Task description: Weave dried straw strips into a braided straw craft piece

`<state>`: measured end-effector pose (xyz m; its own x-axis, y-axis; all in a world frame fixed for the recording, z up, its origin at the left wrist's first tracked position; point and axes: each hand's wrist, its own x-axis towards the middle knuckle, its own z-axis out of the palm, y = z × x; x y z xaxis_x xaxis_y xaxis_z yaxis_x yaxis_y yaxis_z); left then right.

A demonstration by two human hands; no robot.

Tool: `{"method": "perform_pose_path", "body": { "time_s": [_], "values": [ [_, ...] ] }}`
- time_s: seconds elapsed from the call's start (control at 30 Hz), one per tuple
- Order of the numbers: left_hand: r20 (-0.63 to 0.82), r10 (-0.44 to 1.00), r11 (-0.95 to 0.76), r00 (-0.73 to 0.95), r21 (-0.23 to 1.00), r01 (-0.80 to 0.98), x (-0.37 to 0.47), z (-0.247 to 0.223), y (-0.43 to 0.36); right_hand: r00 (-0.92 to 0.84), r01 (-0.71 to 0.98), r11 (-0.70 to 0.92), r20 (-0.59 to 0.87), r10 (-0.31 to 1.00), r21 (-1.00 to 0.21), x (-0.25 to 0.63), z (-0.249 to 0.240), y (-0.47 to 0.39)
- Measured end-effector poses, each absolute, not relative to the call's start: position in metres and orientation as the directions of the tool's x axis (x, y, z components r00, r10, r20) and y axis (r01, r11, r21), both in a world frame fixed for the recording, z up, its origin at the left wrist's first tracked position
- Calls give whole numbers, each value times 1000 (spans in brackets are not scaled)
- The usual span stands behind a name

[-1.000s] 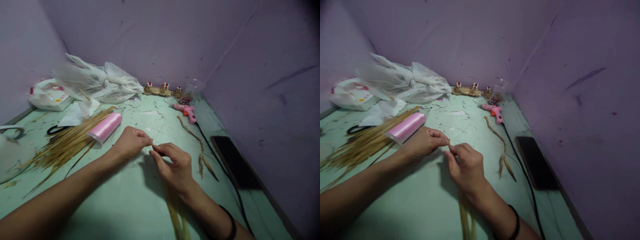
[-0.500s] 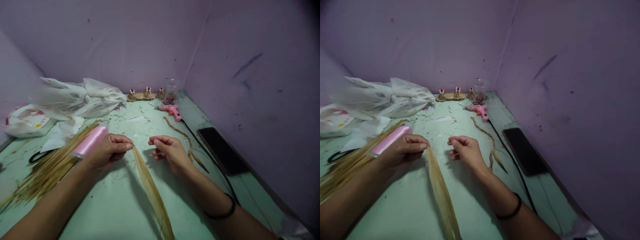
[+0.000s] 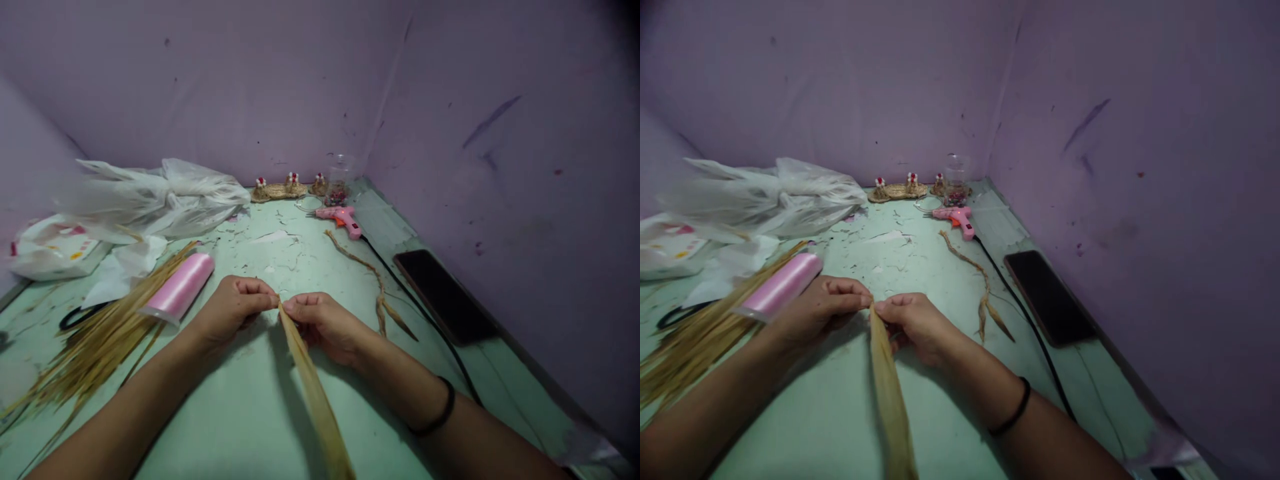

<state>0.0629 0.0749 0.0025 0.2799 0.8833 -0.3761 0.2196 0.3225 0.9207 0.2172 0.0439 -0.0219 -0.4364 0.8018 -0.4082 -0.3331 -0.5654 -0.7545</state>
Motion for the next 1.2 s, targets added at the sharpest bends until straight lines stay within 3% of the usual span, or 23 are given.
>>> {"method": "perform_pose_path", "body": {
  "time_s": [0.13, 0.27, 0.4, 0.5, 0.67, 0.93, 1.07, 1.2],
  "values": [
    [-399, 893, 358, 209, 910, 209, 66, 6, 73, -375, -306, -573, -457, 806, -760, 216, -22, 45],
    [-428, 889, 389, 166, 894, 223, 66, 7, 73, -336, -310, -477, -375, 864, -822, 214, -23, 44],
    [-422, 898, 379, 125, 885, 271, 68, 11, 71, -202, -207, -369, -329, 922, -906, 210, -22, 43],
    [-430, 890, 370, 149, 875, 312, 68, 17, 70, -118, -261, -392, -373, 920, -882, 210, -20, 43],
    [-376, 912, 301, 161, 884, 357, 65, 21, 71, -155, -371, -460, -435, 887, -806, 217, -19, 47],
    [-209, 933, 28, 292, 852, 522, 57, 17, 73, -257, -365, -495, -426, 868, -788, 218, -21, 48],
    [-219, 936, 16, 274, 807, 591, 60, 20, 69, -124, -263, -390, -369, 921, -883, 213, -19, 46],
    [-279, 932, 119, 232, 838, 532, 65, 16, 67, 115, 69, -128, -120, 986, -989, 208, -21, 40]
  ]
}}
